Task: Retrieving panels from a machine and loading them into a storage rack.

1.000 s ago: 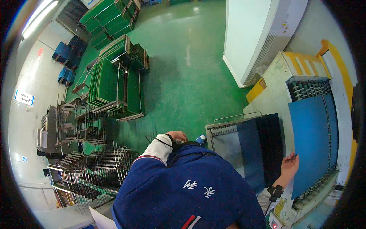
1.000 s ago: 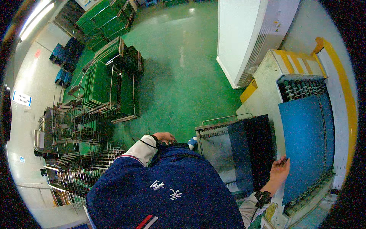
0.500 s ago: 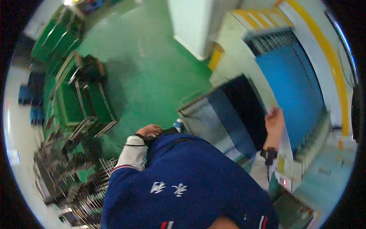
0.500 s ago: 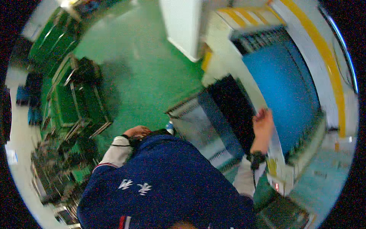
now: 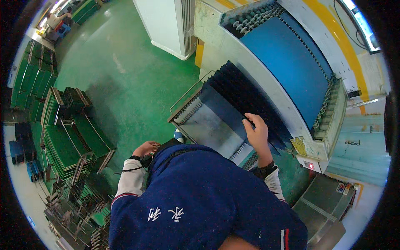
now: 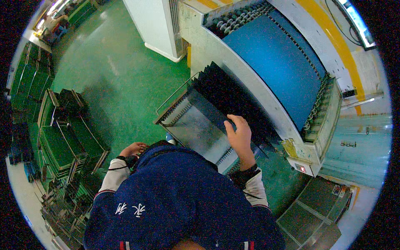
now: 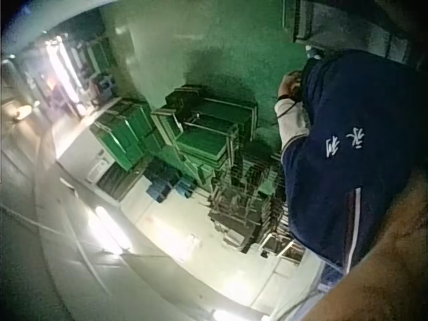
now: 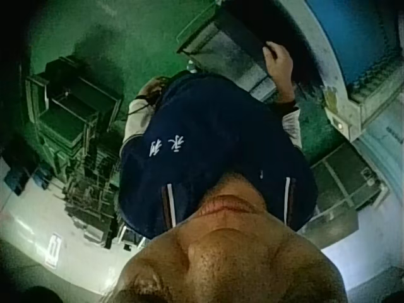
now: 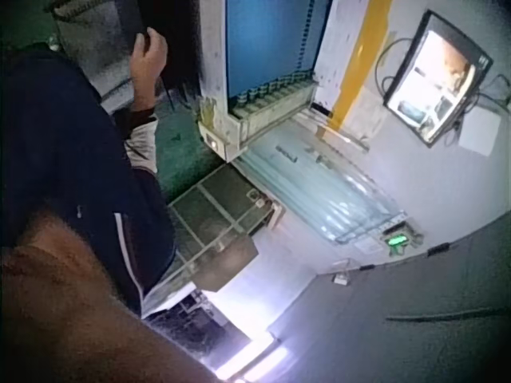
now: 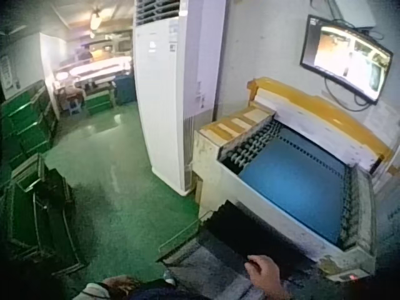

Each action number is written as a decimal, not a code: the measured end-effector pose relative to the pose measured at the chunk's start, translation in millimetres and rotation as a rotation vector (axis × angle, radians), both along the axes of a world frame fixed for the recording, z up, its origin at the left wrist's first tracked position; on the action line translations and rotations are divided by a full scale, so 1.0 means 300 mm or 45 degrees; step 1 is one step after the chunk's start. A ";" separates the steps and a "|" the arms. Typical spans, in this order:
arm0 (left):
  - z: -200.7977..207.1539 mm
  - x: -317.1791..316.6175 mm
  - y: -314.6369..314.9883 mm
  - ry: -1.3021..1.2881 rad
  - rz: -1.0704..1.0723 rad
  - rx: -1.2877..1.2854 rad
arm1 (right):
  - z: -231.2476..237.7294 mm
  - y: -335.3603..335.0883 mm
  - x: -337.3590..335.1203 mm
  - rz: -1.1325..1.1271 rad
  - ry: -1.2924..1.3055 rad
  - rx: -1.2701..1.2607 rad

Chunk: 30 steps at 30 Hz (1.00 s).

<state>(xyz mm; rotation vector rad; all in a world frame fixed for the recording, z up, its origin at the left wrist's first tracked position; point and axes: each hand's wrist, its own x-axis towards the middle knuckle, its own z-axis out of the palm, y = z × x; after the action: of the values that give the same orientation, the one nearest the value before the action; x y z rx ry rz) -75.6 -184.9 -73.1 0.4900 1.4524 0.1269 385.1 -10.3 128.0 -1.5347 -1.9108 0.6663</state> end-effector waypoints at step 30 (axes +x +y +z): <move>-0.178 -0.081 -0.092 0.054 -0.053 0.248 | -0.199 0.063 0.043 -0.016 -0.894 -0.349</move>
<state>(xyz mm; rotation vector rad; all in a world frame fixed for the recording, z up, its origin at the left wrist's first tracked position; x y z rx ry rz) -100.0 -212.5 -126.4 0.6852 1.4777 0.2276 398.0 8.5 68.2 -2.1584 -2.3726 0.4192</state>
